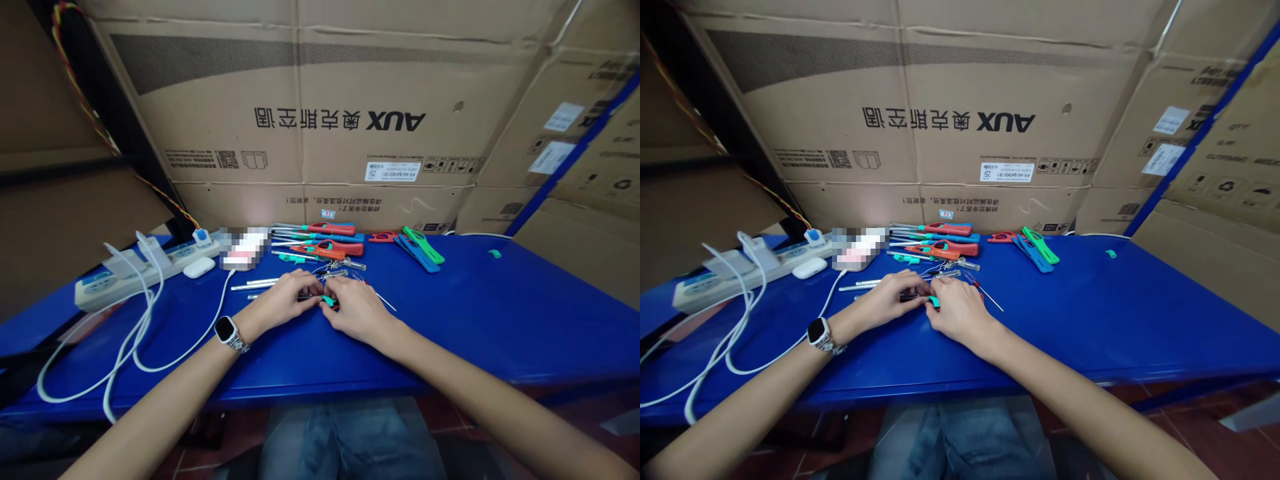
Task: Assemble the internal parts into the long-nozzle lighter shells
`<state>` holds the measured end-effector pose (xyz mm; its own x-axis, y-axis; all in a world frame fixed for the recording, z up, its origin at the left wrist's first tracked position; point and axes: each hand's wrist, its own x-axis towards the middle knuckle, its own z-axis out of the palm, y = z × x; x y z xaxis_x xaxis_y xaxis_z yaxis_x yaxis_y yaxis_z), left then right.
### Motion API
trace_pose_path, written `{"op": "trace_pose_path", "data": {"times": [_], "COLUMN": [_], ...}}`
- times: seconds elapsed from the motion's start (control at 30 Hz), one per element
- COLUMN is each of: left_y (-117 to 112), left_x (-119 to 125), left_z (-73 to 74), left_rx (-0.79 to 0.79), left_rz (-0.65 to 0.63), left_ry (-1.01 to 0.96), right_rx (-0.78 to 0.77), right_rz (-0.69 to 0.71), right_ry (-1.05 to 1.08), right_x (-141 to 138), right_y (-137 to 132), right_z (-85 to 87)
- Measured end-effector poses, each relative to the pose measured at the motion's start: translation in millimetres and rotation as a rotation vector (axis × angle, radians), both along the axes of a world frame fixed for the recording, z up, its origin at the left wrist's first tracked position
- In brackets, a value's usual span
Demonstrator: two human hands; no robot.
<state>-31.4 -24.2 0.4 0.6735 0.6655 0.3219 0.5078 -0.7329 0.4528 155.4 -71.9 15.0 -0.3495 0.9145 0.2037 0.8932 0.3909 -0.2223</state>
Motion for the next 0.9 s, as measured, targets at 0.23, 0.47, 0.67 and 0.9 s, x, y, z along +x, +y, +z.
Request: {"op": "trace_pose_path", "data": {"times": [0.23, 0.47, 0.67, 0.9], "left_y": [-1.0, 5.8, 4.9, 2.3], "left_x": [-7.1, -8.7, -4.7, -4.6], "left_z": [7.5, -0.1, 0.1, -0.7], "left_rx": [0.052, 0.121, 0.169, 0.174], "left_rz": [-0.114, -0.153, -0.177, -0.172], "left_ry": [0.087, 0.146, 0.190, 0.214], "right_rx": [0.004, -0.035, -0.068, 0.008], "right_rz": [-0.058, -0.091, -0.081, -0.039], "right_ry": [0.015, -0.028, -0.043, -0.108], "right_x": [0.5, -1.5, 2.9, 4.0], "right_y": [0.9, 5.5, 7.2, 5.7], "right_z": [-2.3, -1.0, 4.7, 5.5]}}
